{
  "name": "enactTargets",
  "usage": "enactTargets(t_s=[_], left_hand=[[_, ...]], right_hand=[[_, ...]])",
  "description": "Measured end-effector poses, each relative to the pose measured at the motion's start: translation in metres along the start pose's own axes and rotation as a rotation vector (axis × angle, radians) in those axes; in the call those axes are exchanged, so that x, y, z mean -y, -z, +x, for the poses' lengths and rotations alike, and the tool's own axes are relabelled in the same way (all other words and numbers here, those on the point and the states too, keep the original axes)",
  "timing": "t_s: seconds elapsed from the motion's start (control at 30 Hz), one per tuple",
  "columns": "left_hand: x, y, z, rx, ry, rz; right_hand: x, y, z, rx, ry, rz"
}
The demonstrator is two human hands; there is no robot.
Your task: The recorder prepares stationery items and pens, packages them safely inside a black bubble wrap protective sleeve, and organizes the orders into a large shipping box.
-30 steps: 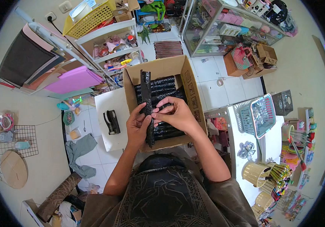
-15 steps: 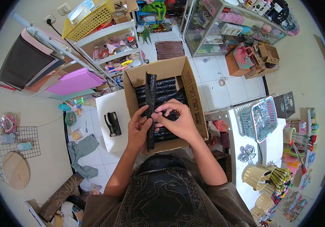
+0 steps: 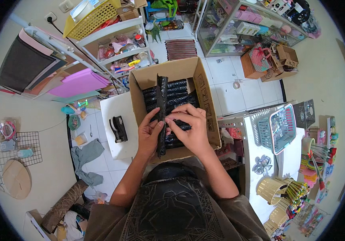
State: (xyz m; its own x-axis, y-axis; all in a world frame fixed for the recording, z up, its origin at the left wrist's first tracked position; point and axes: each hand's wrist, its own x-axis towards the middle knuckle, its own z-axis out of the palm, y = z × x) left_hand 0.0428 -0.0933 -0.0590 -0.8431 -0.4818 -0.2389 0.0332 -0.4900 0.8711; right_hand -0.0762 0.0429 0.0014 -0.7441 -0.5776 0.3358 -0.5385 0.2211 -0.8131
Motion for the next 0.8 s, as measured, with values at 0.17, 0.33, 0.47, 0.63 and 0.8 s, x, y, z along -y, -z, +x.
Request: enactTargets(t_s=[0.17, 0.33, 0.47, 0.63, 0.8], left_hand=[[0.003, -0.006, 0.002, -0.025, 0.02, -0.028], [0.005, -0.006, 0.007, -0.04, 0.007, -0.033], [0.01, 0.001, 0.008, -0.008, -0.013, 0.007], [0.007, -0.002, 0.008, 0.044, -0.006, 0.035], [0.004, 0.0, 0.006, 0.086, 0.02, 0.06]], right_hand=[[-0.009, -0.002, -0.002, 0.01, -0.052, 0.117], [0.004, 0.011, 0.006, 0.025, -0.139, 0.445], [-0.009, 0.01, 0.011, 0.122, -0.1, 0.454], [-0.02, -0.004, 0.01, 0.176, -0.365, 0.63], [-0.029, -0.005, 0.013, 0.198, -0.287, 0.397]])
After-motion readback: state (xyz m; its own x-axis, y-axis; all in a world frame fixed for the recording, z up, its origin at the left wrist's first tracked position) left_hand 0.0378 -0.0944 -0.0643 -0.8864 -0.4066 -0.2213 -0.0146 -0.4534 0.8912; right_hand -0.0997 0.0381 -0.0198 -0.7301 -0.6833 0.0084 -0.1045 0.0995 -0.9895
